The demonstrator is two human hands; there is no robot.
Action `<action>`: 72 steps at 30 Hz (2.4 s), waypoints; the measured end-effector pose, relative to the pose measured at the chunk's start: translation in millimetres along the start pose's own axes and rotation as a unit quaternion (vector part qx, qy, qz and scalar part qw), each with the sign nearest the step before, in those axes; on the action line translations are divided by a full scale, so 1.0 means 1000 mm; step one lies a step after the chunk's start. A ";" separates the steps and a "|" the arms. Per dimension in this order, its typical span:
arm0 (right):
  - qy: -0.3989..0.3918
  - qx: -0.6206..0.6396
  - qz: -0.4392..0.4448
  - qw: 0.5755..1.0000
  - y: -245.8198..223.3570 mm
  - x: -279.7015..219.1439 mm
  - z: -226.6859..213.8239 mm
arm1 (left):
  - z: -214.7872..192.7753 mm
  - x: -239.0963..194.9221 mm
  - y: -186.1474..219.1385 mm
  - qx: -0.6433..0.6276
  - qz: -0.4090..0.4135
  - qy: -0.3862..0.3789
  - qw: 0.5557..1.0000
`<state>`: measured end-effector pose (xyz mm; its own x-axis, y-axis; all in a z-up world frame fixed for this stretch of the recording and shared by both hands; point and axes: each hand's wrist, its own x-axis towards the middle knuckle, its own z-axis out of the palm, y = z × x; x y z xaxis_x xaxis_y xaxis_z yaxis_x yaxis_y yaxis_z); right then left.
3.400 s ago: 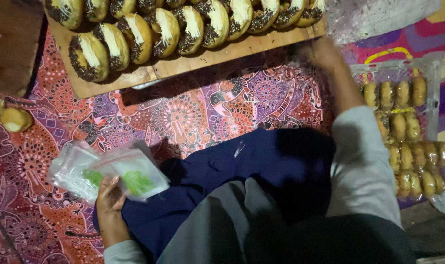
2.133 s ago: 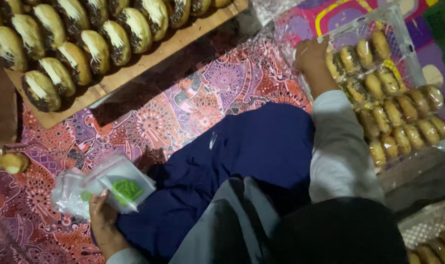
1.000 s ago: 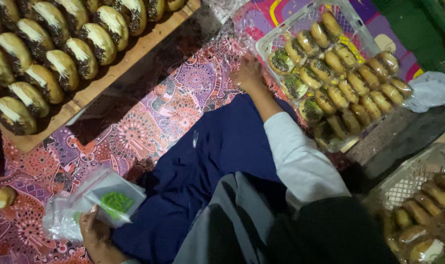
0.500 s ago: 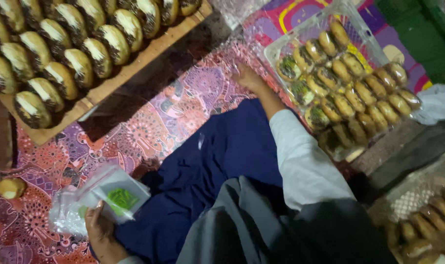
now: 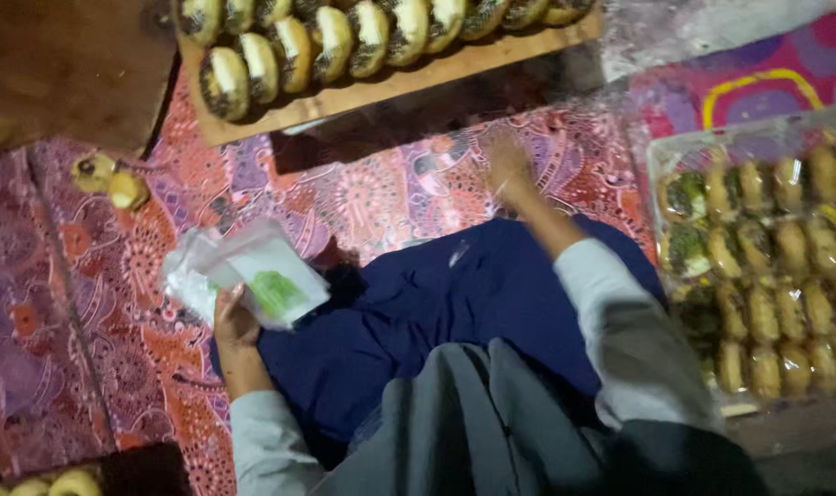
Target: The person sits on a patterned mat and repeatedly picks doughnuts from a wooden tray, places them into clear plastic bags, and sets the filled bags into a nearby basket. The person handles the doughnuts and bags by hand throughout the clip.
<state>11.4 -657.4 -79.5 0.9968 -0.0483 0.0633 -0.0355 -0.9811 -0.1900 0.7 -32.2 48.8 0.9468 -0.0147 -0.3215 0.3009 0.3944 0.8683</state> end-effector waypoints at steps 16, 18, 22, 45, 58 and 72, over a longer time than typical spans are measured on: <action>-0.160 0.478 0.066 0.861 -0.205 -0.026 -0.011 | -0.003 -0.003 -0.011 -0.300 0.125 -0.053 0.944; -0.134 0.370 -0.159 0.905 -0.262 -0.042 0.012 | -0.003 0.006 -0.014 -0.308 0.128 -0.061 0.941; -0.147 0.377 -0.173 0.898 -0.313 -0.076 0.063 | -0.028 -0.015 -0.020 -0.356 0.140 -0.012 0.924; -0.008 0.213 -0.180 0.960 -0.367 0.019 0.040 | 0.022 -0.015 -0.011 -0.533 0.121 -0.208 0.811; -0.034 0.186 -0.136 0.972 -0.379 0.133 0.085 | -0.018 -0.008 -0.055 -0.402 0.093 -0.023 0.910; -0.183 0.254 -0.211 0.926 -0.266 0.013 0.056 | 0.022 -0.010 0.005 -0.289 0.080 -0.037 0.953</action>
<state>37.5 -386.9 -83.5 0.8750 0.4772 -0.0815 0.3080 -0.6786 -0.6668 -4.8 -50.5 64.4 0.9872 0.0316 -0.1566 0.0594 0.8373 0.5435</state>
